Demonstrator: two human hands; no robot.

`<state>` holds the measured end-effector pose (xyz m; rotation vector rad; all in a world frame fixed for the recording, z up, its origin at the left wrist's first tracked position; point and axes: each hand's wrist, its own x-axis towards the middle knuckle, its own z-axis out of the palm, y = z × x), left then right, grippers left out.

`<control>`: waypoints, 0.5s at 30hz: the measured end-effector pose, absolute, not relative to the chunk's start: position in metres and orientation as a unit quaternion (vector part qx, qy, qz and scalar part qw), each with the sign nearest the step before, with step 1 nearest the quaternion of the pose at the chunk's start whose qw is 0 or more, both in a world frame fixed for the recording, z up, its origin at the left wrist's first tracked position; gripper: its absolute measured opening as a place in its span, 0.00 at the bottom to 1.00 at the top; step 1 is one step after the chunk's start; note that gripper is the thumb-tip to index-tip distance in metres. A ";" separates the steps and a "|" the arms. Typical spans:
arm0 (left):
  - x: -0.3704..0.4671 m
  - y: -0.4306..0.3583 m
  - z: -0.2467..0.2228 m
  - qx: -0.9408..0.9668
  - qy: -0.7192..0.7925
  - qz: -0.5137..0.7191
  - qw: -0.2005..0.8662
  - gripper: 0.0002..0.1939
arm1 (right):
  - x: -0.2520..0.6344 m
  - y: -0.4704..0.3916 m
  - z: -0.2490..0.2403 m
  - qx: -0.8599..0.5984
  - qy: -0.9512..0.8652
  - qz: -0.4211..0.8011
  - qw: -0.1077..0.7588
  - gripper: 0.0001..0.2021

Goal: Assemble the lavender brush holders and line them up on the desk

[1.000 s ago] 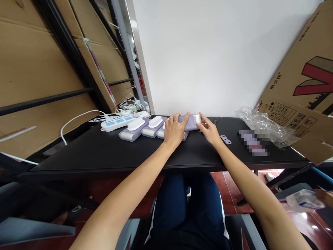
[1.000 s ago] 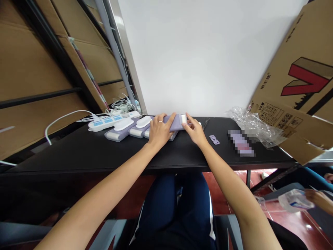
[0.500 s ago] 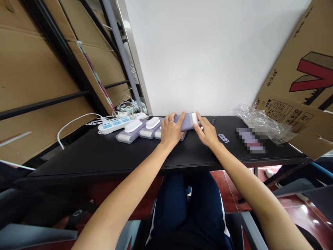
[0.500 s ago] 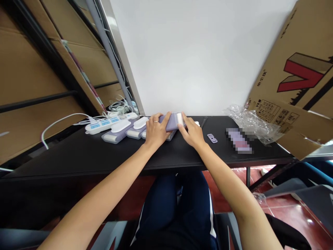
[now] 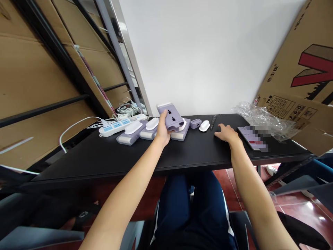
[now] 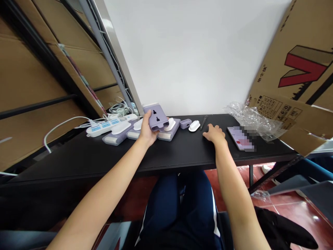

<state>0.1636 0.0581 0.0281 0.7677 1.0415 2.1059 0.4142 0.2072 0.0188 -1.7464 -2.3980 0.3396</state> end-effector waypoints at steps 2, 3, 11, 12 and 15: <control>0.163 0.056 0.031 0.280 0.383 0.807 0.352 0.28 | 0.411 0.204 0.015 -0.542 -0.827 0.129 0.078 0.30; 0.162 0.056 0.031 0.275 0.380 0.807 0.357 0.27 | 0.408 0.202 0.013 -0.519 -0.839 0.136 0.086 0.28; 0.161 0.059 0.028 0.295 0.457 0.774 0.323 0.26 | 0.389 0.202 0.009 -0.508 -0.845 0.078 0.146 0.23; 0.161 0.060 0.027 0.310 0.473 0.763 0.314 0.27 | 0.388 0.204 0.009 -0.519 -0.840 0.070 0.143 0.25; 0.159 0.062 0.020 0.347 0.502 0.735 0.295 0.28 | 0.388 0.209 0.008 -0.529 -0.839 0.062 0.110 0.29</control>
